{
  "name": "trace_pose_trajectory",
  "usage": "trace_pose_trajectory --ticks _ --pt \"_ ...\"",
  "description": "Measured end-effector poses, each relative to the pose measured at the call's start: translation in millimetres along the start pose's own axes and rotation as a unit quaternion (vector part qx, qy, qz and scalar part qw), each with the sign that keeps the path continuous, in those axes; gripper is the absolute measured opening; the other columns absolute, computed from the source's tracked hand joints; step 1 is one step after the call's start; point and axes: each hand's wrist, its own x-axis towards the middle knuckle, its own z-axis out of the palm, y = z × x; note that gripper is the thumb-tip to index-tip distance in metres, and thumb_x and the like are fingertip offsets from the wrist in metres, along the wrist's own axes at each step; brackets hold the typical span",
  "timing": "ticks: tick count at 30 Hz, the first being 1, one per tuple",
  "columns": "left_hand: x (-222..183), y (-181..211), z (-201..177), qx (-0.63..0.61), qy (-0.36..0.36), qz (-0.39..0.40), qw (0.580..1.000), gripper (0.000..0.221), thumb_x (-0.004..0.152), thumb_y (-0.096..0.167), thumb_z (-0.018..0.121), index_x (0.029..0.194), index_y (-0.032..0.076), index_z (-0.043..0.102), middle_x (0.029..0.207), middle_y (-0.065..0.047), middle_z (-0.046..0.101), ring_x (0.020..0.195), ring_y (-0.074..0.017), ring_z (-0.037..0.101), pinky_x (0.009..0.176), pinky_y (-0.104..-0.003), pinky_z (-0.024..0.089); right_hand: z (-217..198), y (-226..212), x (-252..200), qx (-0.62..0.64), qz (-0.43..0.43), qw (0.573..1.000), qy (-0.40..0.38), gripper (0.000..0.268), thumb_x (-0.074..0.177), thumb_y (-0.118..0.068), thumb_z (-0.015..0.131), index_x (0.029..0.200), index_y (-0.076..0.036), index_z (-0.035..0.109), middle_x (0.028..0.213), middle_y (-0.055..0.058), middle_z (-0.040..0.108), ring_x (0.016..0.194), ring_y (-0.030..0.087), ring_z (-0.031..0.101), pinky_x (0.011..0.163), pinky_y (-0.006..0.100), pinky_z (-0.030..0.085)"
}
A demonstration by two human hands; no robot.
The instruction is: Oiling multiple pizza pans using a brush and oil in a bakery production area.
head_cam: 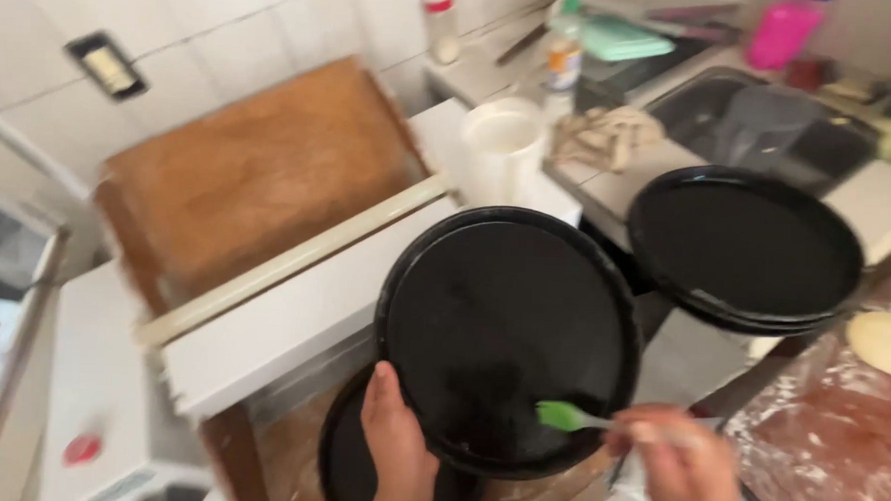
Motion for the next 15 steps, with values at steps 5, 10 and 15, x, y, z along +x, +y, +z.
trace_pose_trajectory --ticks 5,10,15 --pt "-9 -63 119 -0.022 -0.111 -0.057 0.992 0.061 0.095 0.026 0.053 0.154 0.012 0.047 0.149 -0.017 0.059 0.129 -0.03 0.062 0.106 -0.045 0.051 -93 -116 28 0.031 0.136 0.967 0.212 0.03 0.095 -0.017 0.051 0.08 -0.001 0.072 0.074 0.009 0.072 0.068 0.017 0.06 0.066 0.028 0.044" --pt "-27 -118 238 0.047 -0.226 -0.11 0.967 0.061 0.095 0.021 0.052 0.156 0.027 0.046 0.134 -0.014 0.069 0.077 -0.0267 0.068 0.033 -0.027 0.026 -140 -56 23 -0.074 0.241 0.941 0.227 0.046 0.1 -0.016 0.053 0.064 0.004 0.072 0.081 0.015 0.073 0.076 0.024 0.066 0.07 0.035 0.048" --pt "-71 -122 301 0.118 -0.28 -0.158 0.94 0.062 0.104 0.014 0.044 0.161 0.036 0.033 0.158 -0.006 0.048 0.139 -0.0352 0.053 0.109 -0.056 0.053 -157 -14 28 0.019 0.241 0.939 0.245 0.029 0.096 -0.016 0.054 0.08 -0.001 0.073 0.061 0.01 0.071 0.062 0.018 0.067 0.068 0.026 0.054"
